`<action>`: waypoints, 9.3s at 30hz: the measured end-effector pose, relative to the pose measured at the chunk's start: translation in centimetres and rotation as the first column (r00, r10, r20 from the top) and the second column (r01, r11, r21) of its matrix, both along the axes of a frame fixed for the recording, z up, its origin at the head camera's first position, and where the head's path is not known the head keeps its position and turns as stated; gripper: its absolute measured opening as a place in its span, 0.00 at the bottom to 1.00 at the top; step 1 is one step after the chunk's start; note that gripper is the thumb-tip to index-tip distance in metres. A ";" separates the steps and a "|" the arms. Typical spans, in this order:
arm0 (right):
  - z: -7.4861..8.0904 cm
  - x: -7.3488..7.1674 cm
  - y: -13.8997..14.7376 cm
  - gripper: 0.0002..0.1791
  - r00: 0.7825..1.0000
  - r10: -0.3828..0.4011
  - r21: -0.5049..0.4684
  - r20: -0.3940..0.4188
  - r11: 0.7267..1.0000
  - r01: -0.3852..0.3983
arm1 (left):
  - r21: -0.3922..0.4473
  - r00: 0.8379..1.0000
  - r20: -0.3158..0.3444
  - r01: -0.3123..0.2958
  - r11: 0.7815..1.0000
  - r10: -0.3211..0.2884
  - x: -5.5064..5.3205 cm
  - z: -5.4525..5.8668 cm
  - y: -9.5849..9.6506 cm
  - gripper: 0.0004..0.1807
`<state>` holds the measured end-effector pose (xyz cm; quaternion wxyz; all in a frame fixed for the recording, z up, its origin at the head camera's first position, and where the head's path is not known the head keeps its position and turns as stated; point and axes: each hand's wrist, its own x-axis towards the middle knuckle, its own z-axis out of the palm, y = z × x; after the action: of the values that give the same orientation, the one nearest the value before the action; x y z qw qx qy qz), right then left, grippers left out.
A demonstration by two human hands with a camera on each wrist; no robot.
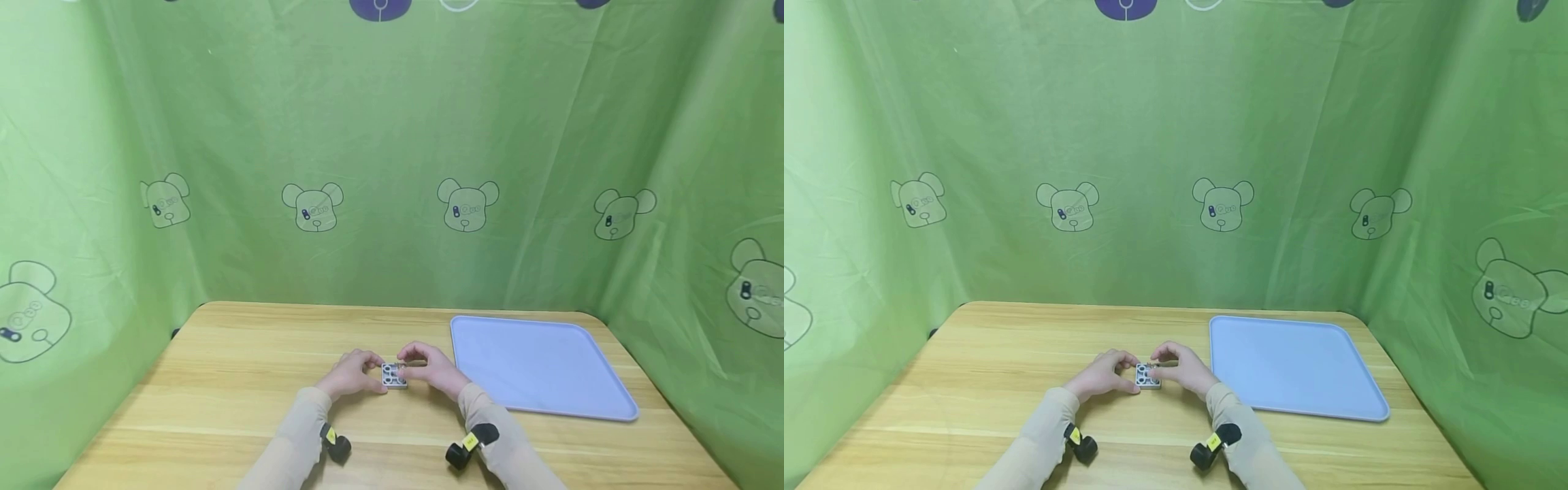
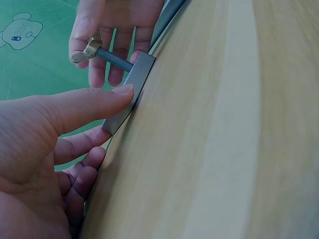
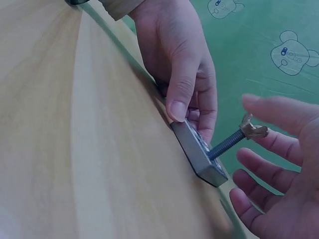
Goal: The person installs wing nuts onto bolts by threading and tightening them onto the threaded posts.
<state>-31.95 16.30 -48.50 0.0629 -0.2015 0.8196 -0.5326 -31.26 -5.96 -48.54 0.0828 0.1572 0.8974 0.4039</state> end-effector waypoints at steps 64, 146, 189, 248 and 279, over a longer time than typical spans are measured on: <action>0.1 0.0 -0.1 0.17 1.000 0.002 0.008 0.023 1.000 -0.002 | 0.001 1.000 -0.004 -0.002 1.000 0.002 -0.1 -0.2 0.0 0.28; 0.0 0.1 0.4 0.21 0.998 0.063 0.012 0.029 0.998 -0.064 | 0.009 1.000 0.001 -0.003 1.000 0.003 -0.3 -0.5 0.0 0.28; 0.4 0.1 0.3 0.13 1.000 0.002 0.003 0.001 1.000 -0.002 | -0.002 1.000 -0.015 -0.002 1.000 0.002 0.0 0.0 0.0 0.29; 0.5 0.2 0.2 0.12 1.000 0.023 -0.015 0.006 1.000 -0.023 | 0.001 1.000 -0.021 -0.001 1.000 0.001 0.1 0.1 0.0 0.29; 0.4 0.4 -0.2 0.10 0.998 0.056 0.005 -0.030 0.998 -0.056 | 0.001 1.000 -0.016 0.004 1.000 -0.004 0.1 0.2 -0.1 0.29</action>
<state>-31.55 16.14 -48.09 0.0658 -0.2323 0.8157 -0.5257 -31.20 -6.05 -48.30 0.0764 0.1625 0.8975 0.4029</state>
